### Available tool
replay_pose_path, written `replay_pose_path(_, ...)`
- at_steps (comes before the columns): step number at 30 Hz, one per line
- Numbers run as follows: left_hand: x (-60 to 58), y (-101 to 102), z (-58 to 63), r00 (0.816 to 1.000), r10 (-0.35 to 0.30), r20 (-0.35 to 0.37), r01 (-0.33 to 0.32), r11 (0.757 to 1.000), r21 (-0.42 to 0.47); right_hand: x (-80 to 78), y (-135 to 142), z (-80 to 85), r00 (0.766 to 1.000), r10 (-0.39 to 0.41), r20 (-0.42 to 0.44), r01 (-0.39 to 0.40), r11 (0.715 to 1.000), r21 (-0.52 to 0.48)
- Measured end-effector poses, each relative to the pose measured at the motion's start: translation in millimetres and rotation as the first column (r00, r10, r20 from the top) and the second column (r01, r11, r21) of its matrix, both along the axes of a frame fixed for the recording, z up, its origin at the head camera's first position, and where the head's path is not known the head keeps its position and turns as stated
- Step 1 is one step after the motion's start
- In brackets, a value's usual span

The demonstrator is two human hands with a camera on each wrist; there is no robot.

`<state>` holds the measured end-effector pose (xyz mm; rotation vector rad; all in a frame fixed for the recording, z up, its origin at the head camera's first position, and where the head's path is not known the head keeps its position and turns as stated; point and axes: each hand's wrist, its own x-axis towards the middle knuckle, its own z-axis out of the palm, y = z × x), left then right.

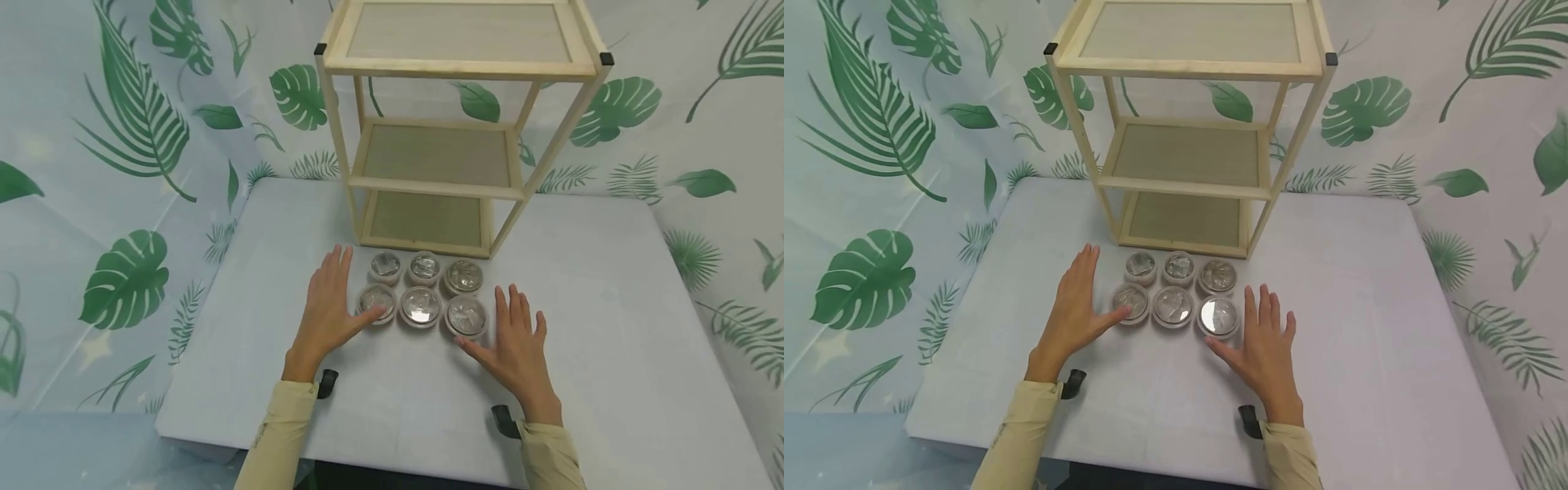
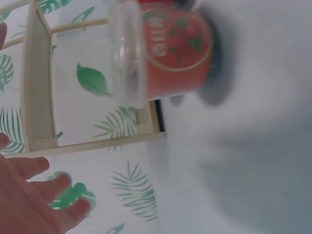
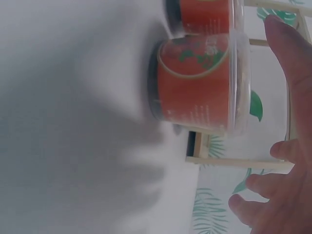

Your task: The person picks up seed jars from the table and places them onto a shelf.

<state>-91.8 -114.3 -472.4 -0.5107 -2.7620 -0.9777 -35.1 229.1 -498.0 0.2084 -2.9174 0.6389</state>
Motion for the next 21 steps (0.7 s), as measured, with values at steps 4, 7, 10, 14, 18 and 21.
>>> replay_pose_path(4, -9.6, -1, 8.8, 1.0, 0.004, -0.005, -0.004, 0.999, 0.045, 1.7, -3, -3.2, 1.0, 0.005, 0.002, -0.005, 1.0, -0.002)
replay_pose_path(7, -19.6, 1, 17.3, 1.0, 0.009, -0.025, -0.007, 0.996, 0.091, 3.1, -3, -5.1, 1.0, 0.012, -0.006, -0.012, 1.0, -0.005)
replay_pose_path(10, -32.7, 5, 27.0, 0.999, 0.012, -0.041, -0.004, 0.985, 0.174, 6.5, 0, -6.7, 1.0, 0.012, -0.019, -0.012, 1.0, -0.008)
replay_pose_path(14, -50.4, 5, 41.5, 0.999, 0.033, -0.028, -0.023, 0.951, 0.308, 12.5, -1, -11.0, 1.0, 0.007, -0.024, -0.008, 1.0, -0.028)
replay_pose_path(18, -69.4, 3, 56.8, 0.998, 0.04, -0.044, -0.017, 0.896, 0.444, 15.7, -3, -12.3, 0.999, 0.005, -0.032, -0.007, 0.999, -0.046)
replay_pose_path(21, -84.1, 0, 68.6, 0.996, 0.042, -0.08, 0.006, 0.852, 0.524, 15.7, -5, -11.8, 0.999, 0.011, -0.044, -0.013, 0.999, -0.051)
